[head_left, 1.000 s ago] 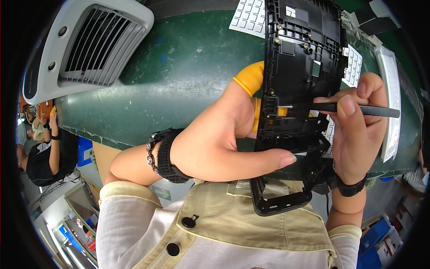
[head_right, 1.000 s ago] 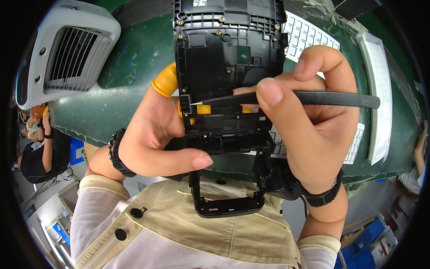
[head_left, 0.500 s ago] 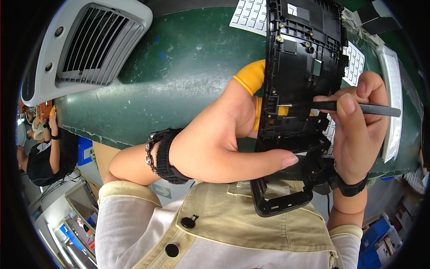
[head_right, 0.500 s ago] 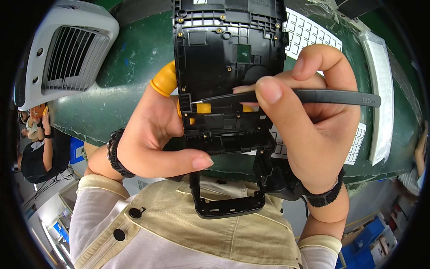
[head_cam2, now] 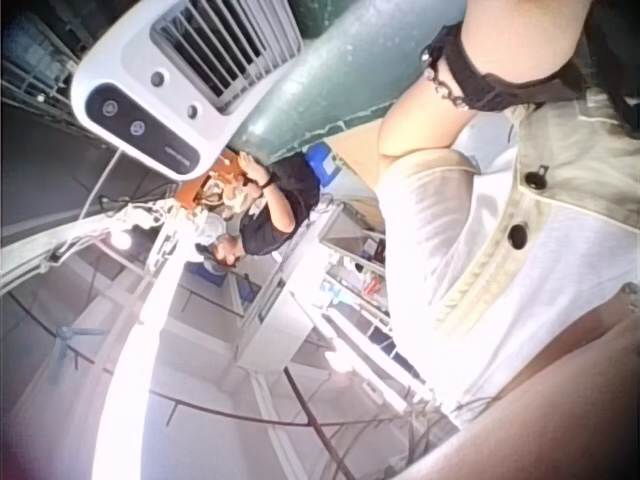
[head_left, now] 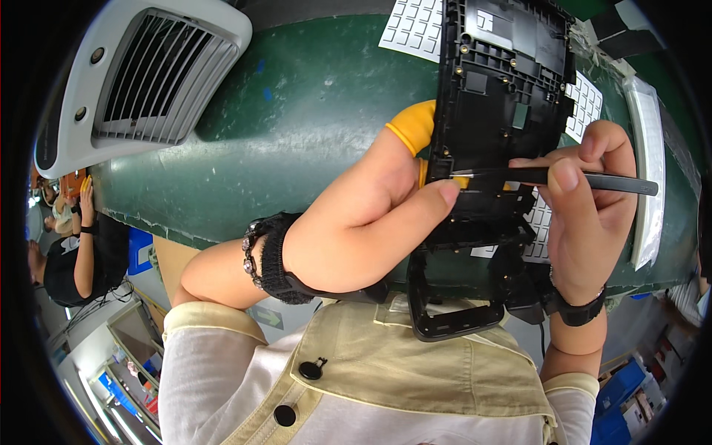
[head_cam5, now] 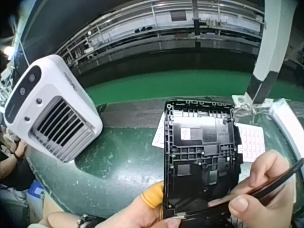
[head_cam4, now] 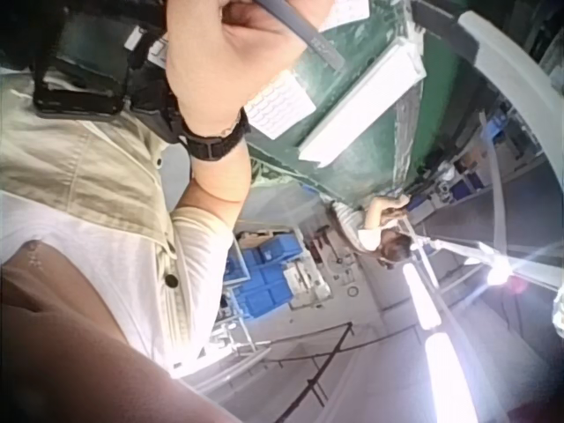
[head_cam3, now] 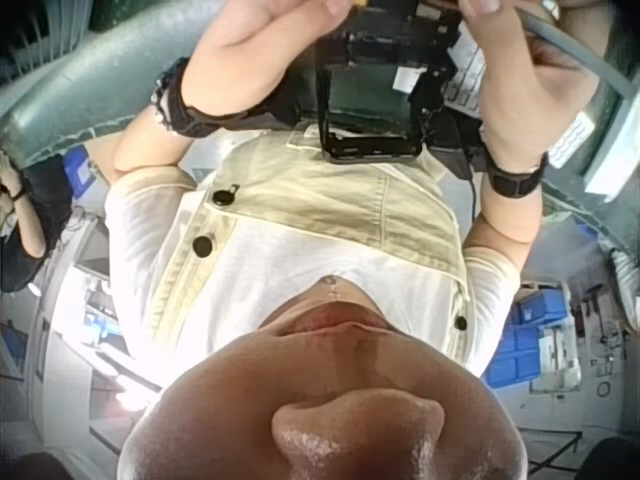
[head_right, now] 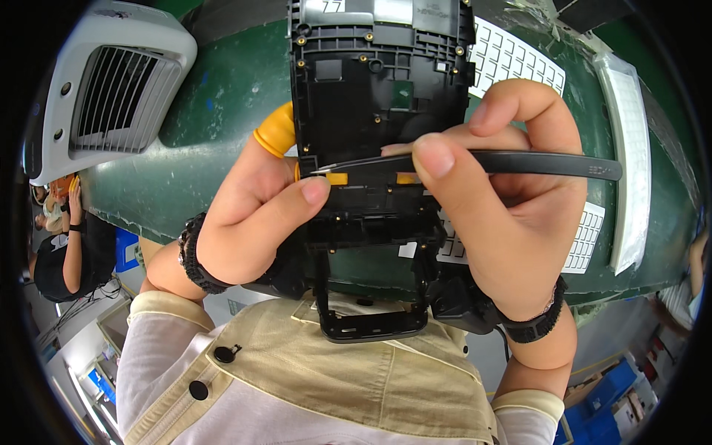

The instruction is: Applying small adhesive labels to the internal surfaces of an electronic housing using tweezers.

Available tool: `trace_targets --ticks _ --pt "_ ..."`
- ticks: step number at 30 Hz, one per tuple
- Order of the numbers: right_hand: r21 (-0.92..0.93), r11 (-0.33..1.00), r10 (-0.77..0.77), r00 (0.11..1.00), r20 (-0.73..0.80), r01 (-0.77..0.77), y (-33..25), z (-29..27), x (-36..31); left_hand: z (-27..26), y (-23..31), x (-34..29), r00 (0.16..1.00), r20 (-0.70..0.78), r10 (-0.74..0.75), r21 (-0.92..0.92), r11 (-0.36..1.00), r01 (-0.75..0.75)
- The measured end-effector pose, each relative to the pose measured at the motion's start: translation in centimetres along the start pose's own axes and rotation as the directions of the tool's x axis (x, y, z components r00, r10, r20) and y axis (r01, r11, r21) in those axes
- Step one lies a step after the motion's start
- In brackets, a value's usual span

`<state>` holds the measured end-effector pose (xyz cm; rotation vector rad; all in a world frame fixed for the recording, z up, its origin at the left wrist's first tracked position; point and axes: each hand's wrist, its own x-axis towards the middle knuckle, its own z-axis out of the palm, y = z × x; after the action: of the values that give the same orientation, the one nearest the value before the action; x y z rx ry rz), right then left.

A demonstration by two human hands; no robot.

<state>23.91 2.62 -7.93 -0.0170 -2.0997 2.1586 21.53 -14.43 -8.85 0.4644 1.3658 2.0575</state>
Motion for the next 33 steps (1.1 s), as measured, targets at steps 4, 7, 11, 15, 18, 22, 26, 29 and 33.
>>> trace_targets --ticks 4,7,11,15,18,22,26,29,33 --pt "0.016 1.000 -0.014 0.998 -0.069 0.015 -0.6 0.5 0.0 0.0 0.3 -0.1 0.997 -0.049 -0.051 0.019 0.998 0.052" --pt "0.018 0.999 -0.035 0.992 -0.118 0.038 -0.7 -0.3 0.3 0.0 0.6 0.1 0.993 -0.079 -0.083 -0.034 0.996 0.081" --pt "0.070 0.981 -0.175 0.979 -0.100 0.183 -0.2 -1.8 0.3 -0.4 1.3 0.7 0.983 -0.027 -0.180 -0.293 0.942 0.164" --pt "0.141 0.981 -0.129 0.990 -0.057 0.136 -1.3 -1.8 0.0 -0.3 1.1 1.0 0.971 -0.155 -0.184 -0.165 0.974 0.158" --pt "0.306 0.934 -0.173 0.982 -0.071 0.186 -1.2 -2.7 -0.2 -0.2 0.3 1.2 0.990 0.017 -0.141 -0.257 0.956 0.141" --pt "0.482 0.854 -0.177 0.981 -0.084 0.196 -2.1 -2.9 -0.3 0.7 1.9 2.4 0.975 0.074 -0.212 -0.096 0.971 0.218" --pt "0.508 0.839 -0.164 0.981 -0.104 0.194 -2.2 -3.5 -0.5 -1.4 3.5 6.4 0.976 0.008 -0.218 0.228 0.951 0.210" --pt "0.480 0.849 -0.197 0.975 -0.099 0.221 -2.1 -3.6 -0.4 -5.1 4.6 11.9 0.983 -0.059 -0.176 0.155 0.971 0.183" --pt "0.330 0.900 -0.266 0.959 -0.102 0.284 -1.8 -3.0 -0.4 -11.2 6.3 19.8 0.936 -0.334 -0.114 0.096 0.983 0.154"
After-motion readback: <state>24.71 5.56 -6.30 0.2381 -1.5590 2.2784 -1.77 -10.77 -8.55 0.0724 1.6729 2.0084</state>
